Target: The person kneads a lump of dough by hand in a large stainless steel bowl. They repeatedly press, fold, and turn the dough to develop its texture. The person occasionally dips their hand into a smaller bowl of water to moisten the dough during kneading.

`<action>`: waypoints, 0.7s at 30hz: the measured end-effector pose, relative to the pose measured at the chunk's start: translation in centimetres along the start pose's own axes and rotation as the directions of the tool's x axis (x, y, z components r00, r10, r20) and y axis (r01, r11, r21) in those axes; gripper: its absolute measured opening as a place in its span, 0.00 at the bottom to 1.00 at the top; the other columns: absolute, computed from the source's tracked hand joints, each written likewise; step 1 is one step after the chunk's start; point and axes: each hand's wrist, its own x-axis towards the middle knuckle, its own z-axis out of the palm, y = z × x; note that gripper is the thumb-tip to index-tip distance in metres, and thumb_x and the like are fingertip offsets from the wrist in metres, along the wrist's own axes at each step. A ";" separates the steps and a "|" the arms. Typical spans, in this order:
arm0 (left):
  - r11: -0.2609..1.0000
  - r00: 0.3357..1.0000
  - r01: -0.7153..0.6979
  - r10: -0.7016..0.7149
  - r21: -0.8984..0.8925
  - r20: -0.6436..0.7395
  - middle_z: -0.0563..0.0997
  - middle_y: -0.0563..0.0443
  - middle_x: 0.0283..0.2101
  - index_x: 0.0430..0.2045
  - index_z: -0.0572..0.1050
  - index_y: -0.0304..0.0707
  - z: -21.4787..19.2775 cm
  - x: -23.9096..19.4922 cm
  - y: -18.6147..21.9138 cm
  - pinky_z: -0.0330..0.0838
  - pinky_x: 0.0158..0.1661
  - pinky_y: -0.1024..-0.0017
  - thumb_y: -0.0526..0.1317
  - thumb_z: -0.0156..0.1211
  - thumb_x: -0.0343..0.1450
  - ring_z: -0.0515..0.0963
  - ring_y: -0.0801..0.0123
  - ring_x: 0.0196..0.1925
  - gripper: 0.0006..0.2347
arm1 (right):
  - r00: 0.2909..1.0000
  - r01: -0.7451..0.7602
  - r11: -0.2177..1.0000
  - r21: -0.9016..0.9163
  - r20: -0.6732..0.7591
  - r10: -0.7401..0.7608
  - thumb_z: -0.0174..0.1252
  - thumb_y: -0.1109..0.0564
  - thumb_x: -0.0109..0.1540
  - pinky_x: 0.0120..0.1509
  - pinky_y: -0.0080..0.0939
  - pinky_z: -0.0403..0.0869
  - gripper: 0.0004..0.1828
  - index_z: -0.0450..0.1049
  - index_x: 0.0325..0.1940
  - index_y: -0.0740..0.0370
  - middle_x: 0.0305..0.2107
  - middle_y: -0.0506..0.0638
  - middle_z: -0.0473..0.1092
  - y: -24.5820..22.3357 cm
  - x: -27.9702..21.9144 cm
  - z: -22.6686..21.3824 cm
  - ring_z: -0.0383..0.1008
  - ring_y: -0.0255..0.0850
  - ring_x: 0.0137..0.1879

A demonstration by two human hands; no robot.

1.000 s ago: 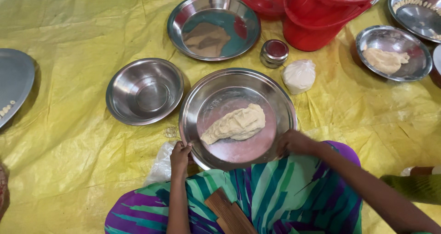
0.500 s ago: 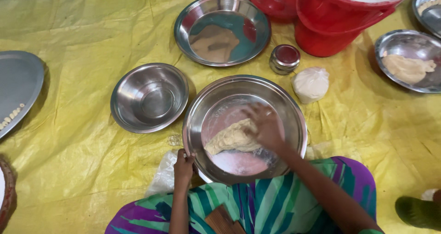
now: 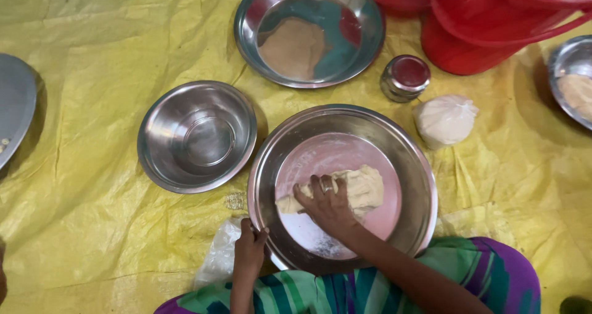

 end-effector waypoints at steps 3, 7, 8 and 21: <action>0.996 0.996 0.074 -0.071 -0.053 0.052 0.78 0.37 0.22 0.42 0.63 0.36 -0.4 -0.6 0.8 0.72 0.27 0.57 0.43 0.59 0.73 0.82 0.50 0.23 0.14 | 0.938 -0.093 0.984 0.149 0.345 0.037 0.58 0.31 0.64 0.54 0.66 0.67 0.32 0.69 0.63 0.52 0.45 0.60 0.73 1.3 2.3 0.8 0.73 0.54 0.52; 0.992 0.994 0.088 -0.082 -0.091 0.066 0.76 0.39 0.20 0.40 0.62 0.35 -0.6 -0.7 1.3 0.71 0.24 0.58 0.42 0.60 0.73 0.79 0.55 0.20 0.14 | 0.837 -0.321 0.941 0.105 0.497 0.230 0.51 0.26 0.65 0.56 0.62 0.69 0.33 0.71 0.63 0.50 0.46 0.57 0.76 3.7 6.0 2.8 0.77 0.49 0.51; 0.992 0.995 0.087 -0.082 -0.086 0.061 0.75 0.39 0.20 0.40 0.62 0.35 -0.6 -0.8 1.4 0.70 0.24 0.58 0.42 0.60 0.73 0.78 0.55 0.20 0.14 | 0.723 -0.431 0.897 0.098 0.633 0.278 0.49 0.25 0.66 0.58 0.59 0.70 0.36 0.69 0.66 0.50 0.47 0.56 0.77 4.4 7.0 3.6 0.78 0.49 0.52; 0.985 0.999 -0.020 0.027 -0.173 0.037 0.75 0.39 0.21 0.38 0.63 0.33 -0.2 0.0 0.5 0.69 0.25 0.59 0.40 0.60 0.73 0.78 0.55 0.21 0.12 | 0.635 -0.663 0.733 0.148 0.630 0.447 0.53 0.25 0.62 0.66 0.59 0.70 0.36 0.75 0.63 0.48 0.54 0.55 0.76 8.1 9.2 6.2 0.76 0.52 0.61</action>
